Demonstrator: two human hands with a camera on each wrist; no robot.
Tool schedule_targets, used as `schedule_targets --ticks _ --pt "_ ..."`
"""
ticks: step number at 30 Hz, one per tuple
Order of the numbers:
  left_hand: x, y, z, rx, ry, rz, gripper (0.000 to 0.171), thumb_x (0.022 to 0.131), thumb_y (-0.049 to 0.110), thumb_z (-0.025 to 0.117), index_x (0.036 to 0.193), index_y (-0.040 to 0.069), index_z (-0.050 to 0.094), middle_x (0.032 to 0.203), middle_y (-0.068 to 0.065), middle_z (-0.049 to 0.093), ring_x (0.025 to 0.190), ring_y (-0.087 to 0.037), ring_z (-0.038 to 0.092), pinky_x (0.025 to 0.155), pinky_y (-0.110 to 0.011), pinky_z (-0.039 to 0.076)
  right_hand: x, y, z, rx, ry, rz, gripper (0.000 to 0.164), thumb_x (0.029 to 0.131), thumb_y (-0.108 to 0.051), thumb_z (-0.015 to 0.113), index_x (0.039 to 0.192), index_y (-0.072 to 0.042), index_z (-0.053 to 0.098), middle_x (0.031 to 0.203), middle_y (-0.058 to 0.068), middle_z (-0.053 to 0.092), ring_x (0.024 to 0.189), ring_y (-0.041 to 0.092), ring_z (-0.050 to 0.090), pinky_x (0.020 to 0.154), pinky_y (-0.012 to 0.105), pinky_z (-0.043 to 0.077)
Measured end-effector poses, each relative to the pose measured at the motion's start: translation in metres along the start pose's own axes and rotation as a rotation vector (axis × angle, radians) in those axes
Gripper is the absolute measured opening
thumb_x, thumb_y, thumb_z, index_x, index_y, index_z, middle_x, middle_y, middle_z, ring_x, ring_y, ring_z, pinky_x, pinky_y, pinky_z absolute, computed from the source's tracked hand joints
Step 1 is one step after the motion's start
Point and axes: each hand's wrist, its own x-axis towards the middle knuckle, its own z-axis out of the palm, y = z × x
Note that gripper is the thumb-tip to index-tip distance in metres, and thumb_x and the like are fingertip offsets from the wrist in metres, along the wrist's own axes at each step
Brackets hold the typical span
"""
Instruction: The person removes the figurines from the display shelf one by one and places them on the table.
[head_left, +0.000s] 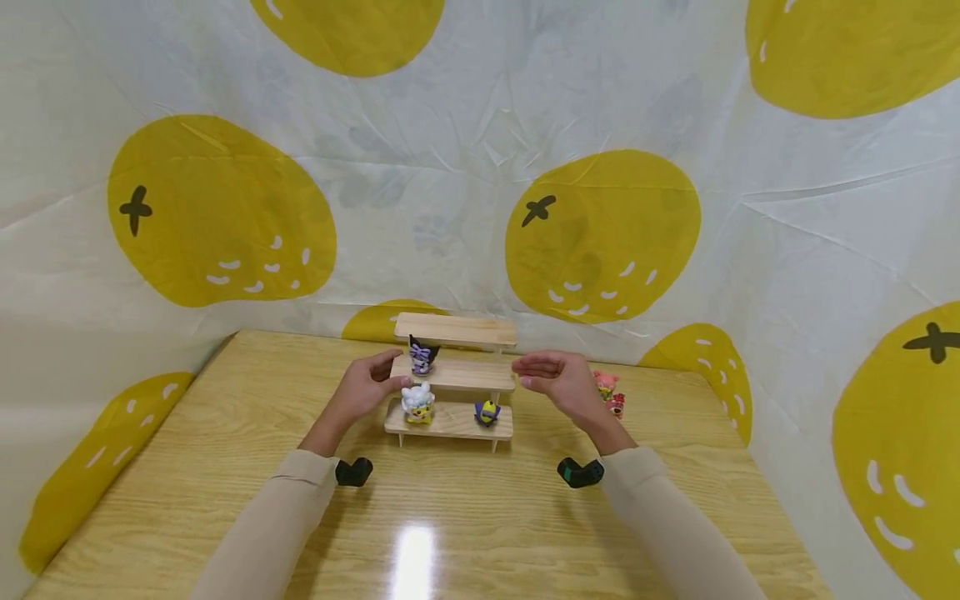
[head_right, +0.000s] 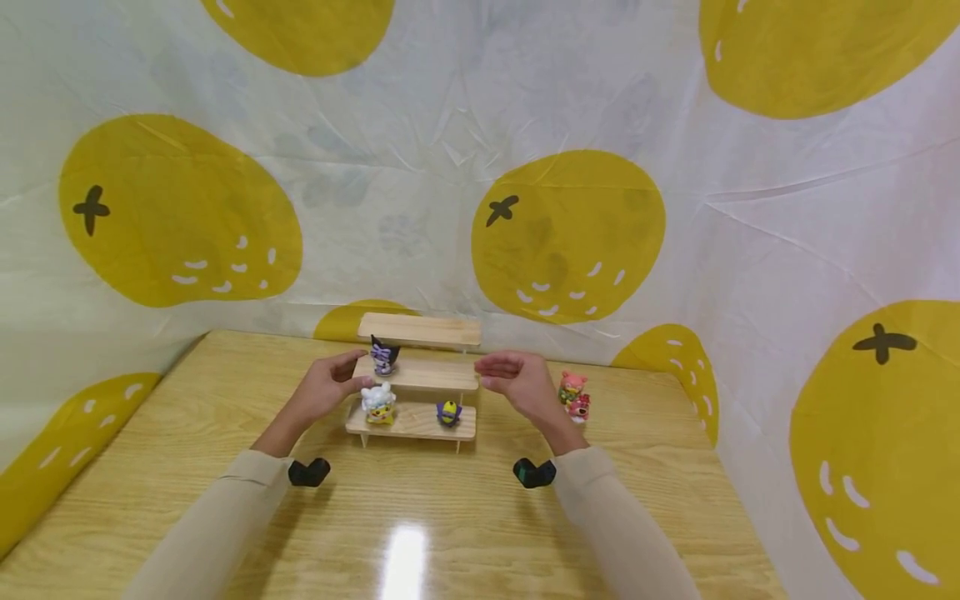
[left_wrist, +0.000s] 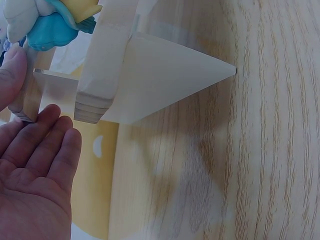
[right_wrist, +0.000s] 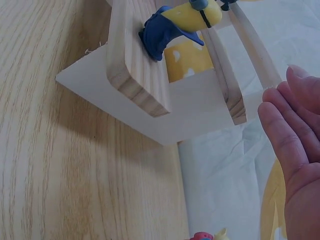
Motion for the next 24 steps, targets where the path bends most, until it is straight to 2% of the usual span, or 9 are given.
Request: schedule_targets --ticks 2,9,19,24 --pt "0.0 -0.001 0.0 -0.003 0.001 -0.001 0.069 0.1 0.032 0.073 0.157 0.003 0.046 0.161 -0.026 0.044 0.145 -0.044 0.049 0.118 -0.058 0.044 0.001 -0.001 0.002 0.005 -0.007 -0.008 0.031 0.095 0.001 0.073 0.125 0.005 0.072 0.127 0.026 0.072 0.118 0.034 0.073 0.09 0.025 0.063" --pt "0.0 -0.001 0.0 0.005 0.006 -0.004 0.07 0.099 0.032 0.074 0.157 0.004 0.047 0.161 -0.024 0.045 0.145 -0.044 0.05 0.117 -0.058 0.045 0.005 -0.003 0.008 -0.002 -0.02 -0.032 0.03 0.095 0.001 0.073 0.124 0.007 0.072 0.125 0.027 0.073 0.113 0.028 0.076 0.089 0.025 0.063" --pt "-0.002 0.002 0.0 -0.003 0.004 -0.012 0.07 0.099 0.033 0.074 0.157 0.004 0.046 0.161 -0.024 0.045 0.146 -0.043 0.049 0.118 -0.058 0.044 0.008 -0.011 0.017 0.024 -0.055 -0.01 0.034 0.096 0.001 0.072 0.13 0.007 0.068 0.131 0.028 0.07 0.123 0.041 0.069 0.092 0.027 0.063" --pt "-0.002 0.002 0.0 -0.004 -0.002 -0.011 0.072 0.099 0.034 0.074 0.157 0.003 0.045 0.162 -0.024 0.044 0.146 -0.043 0.048 0.118 -0.057 0.044 0.011 -0.013 0.022 0.038 -0.07 -0.009 0.034 0.097 0.001 0.071 0.129 0.008 0.068 0.13 0.029 0.07 0.123 0.041 0.069 0.091 0.027 0.063"
